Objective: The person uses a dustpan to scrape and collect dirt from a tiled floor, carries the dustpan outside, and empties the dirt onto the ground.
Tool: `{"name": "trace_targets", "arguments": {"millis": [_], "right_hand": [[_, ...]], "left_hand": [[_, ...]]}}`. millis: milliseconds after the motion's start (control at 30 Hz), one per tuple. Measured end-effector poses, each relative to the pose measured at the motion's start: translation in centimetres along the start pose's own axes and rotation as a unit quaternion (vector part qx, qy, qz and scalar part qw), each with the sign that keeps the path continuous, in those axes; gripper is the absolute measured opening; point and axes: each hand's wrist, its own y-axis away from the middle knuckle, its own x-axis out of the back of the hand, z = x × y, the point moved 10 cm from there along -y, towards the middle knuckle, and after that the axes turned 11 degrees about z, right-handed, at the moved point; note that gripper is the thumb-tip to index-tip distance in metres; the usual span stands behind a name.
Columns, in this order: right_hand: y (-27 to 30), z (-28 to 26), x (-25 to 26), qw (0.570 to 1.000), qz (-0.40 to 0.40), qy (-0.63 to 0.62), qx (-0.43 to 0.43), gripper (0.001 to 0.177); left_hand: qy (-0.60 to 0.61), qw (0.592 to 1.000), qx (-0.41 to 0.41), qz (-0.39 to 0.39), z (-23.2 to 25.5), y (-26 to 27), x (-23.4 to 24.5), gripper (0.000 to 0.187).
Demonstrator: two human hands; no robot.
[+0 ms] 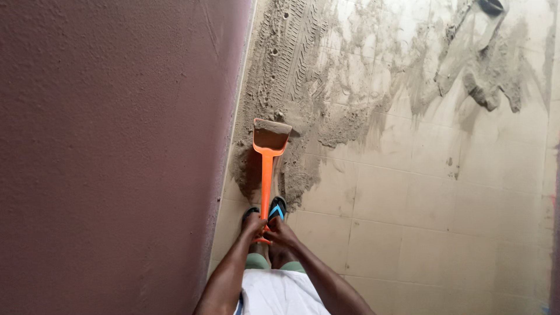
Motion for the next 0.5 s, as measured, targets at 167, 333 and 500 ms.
{"name": "trace_targets", "arguments": {"millis": [167, 333, 500], "right_hand": [[-0.3, 2.0, -1.1, 0.989, 0.012, -0.023, -0.149, 0.041], [-2.2, 2.1, -0.3, 0.953, 0.091, 0.198, -0.210, 0.042], [-4.7, 2.1, 0.4, 0.918, 0.071, 0.254, -0.297, 0.039]], "left_hand": [[0.004, 1.000, -0.018, -0.019, -1.1, -3.1, -0.7, 0.032], [0.095, 0.995, -0.005, -0.009, -0.9, -3.9, -1.3, 0.063], [0.115, 0.990, 0.058, -0.055, 0.7, -2.5, -1.3, 0.061]]}}
